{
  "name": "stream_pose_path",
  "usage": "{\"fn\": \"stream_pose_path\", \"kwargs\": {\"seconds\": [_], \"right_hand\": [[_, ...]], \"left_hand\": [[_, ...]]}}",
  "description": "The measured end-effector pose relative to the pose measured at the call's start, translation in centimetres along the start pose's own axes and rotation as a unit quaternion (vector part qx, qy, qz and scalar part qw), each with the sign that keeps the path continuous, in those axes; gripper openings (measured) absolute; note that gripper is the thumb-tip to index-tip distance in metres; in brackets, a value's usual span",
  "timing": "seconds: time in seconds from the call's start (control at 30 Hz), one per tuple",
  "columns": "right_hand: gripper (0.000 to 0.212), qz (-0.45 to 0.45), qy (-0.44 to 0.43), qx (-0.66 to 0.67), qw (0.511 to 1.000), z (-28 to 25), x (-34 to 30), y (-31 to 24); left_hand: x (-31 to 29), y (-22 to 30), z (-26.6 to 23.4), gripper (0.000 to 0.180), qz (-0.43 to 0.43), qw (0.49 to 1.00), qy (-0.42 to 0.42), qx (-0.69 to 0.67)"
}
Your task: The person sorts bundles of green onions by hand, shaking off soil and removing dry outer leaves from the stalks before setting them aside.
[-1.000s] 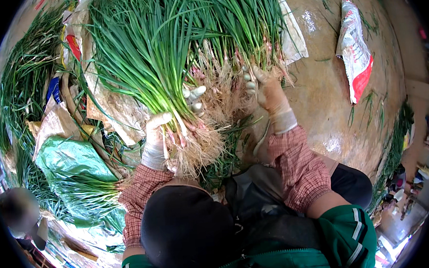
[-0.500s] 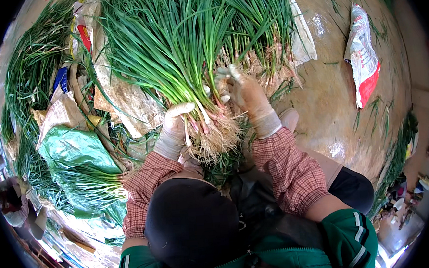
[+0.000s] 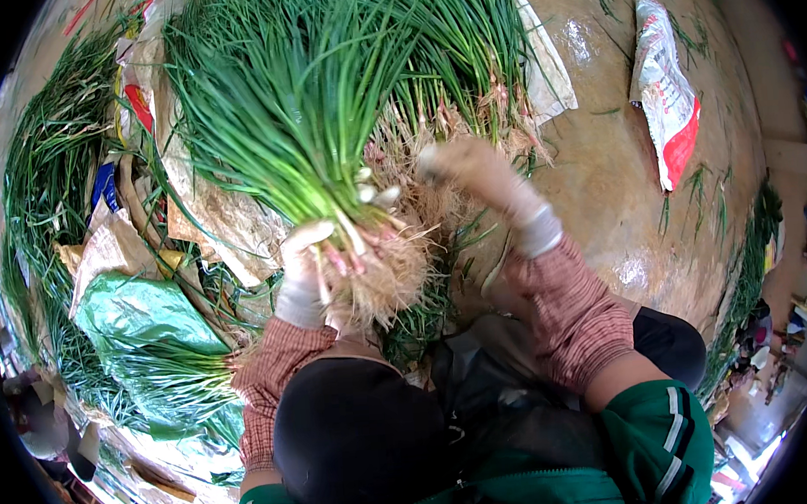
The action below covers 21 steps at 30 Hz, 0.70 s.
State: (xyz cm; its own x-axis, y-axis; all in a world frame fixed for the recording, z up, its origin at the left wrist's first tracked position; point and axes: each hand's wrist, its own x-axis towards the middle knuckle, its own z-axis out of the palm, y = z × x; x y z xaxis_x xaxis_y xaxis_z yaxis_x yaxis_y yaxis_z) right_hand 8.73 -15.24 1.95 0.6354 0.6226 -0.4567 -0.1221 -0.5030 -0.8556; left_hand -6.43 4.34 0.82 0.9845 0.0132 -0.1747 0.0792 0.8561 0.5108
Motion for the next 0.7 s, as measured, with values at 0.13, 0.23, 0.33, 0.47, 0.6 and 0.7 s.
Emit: {"fn": "stream_pose_path", "kwargs": {"seconds": [0.13,0.23,0.33,0.47,0.6,0.7], "right_hand": [[0.031,0.107,0.345,-0.058,0.931,-9.7,6.8,4.9],[0.037,0.118,0.359,-0.259,0.889,-14.2,12.3,10.7],[0.036,0.105,0.370,-0.230,0.894,-12.8,12.9,9.9],[0.027,-0.008,0.490,-0.220,0.844,-13.9,11.2,9.9],[0.031,-0.043,0.424,-0.097,0.899,-13.2,12.0,8.4],[0.043,0.038,0.362,-0.173,0.915,-13.5,13.4,8.3]], "left_hand": [[0.4,2.3,0.0,0.081,0.052,0.984,-0.085,-0.145],[0.6,3.9,0.5,0.086,0.109,0.989,-0.011,-0.101],[0.7,4.1,-0.1,0.085,0.139,0.988,0.012,-0.061],[-0.1,1.6,-2.0,0.081,0.061,0.990,0.068,-0.105],[0.3,0.9,-1.5,0.075,0.110,0.988,0.064,-0.090],[-0.7,1.3,-4.6,0.073,0.043,0.994,0.082,-0.063]]}}
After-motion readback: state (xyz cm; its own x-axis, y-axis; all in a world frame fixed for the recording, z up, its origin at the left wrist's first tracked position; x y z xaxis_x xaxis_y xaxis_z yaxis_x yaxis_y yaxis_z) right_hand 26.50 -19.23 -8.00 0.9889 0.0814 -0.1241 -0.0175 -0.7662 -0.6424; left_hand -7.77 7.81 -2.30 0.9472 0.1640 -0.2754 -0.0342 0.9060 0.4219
